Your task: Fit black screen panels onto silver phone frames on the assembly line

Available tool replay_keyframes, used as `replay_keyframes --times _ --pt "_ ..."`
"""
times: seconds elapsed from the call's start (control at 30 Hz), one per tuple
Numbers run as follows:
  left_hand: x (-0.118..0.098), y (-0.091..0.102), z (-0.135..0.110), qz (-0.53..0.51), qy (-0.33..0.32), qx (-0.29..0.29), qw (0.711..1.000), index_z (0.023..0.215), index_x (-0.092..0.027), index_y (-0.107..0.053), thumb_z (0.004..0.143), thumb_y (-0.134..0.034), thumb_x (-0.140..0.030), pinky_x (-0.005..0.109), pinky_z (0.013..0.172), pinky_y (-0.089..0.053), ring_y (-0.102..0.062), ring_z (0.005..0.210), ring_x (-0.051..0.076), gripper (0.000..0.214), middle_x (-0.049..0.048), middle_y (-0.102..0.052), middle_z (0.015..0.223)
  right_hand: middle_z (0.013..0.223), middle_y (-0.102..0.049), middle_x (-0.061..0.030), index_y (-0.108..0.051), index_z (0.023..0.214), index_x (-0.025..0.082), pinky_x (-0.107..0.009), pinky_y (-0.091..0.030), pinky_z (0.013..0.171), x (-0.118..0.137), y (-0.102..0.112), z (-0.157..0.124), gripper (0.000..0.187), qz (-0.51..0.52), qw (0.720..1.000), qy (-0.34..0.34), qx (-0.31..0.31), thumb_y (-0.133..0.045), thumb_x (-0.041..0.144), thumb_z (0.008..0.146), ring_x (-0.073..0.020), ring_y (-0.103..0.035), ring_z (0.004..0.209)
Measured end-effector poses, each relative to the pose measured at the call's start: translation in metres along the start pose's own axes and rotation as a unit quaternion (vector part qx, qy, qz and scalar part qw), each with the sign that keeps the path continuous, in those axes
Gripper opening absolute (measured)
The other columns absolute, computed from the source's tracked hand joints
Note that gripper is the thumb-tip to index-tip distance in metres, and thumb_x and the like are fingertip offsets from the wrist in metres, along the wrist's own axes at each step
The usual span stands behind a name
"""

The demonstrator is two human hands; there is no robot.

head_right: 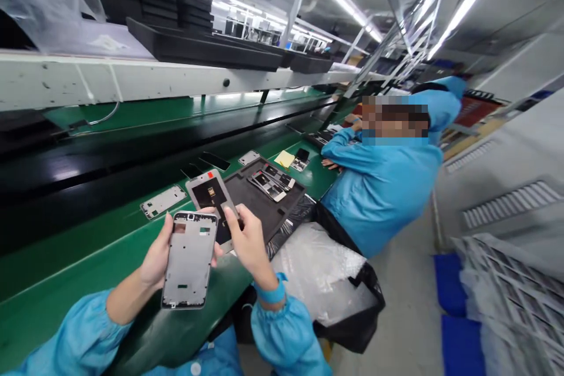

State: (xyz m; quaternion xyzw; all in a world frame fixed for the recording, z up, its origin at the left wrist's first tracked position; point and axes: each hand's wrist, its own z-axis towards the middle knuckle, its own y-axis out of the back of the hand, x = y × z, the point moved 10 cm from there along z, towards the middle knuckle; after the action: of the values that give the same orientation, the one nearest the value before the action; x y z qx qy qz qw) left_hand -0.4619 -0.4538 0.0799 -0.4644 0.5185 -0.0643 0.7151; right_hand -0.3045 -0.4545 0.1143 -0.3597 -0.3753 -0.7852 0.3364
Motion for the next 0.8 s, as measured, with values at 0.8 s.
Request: replay_keyframes --times 0.8 --pt "-0.056 0.013 -0.044 0.637 -0.386 -0.06 0.664 0.169 -0.017 -0.036 0.113 -0.037 -0.063 0.052 0.129 -0.044 -0.047 0.159 0.036 0.073 0.026 -0.04 0.17 0.101 -0.063 -0.0024 -0.056 0.095 0.026 -0.041 -0.061 0.099 0.077 -0.071 0.019 0.038 0.233 0.965 0.082 -0.086 -0.064 0.062 0.104 -0.0187 -0.07 0.095"
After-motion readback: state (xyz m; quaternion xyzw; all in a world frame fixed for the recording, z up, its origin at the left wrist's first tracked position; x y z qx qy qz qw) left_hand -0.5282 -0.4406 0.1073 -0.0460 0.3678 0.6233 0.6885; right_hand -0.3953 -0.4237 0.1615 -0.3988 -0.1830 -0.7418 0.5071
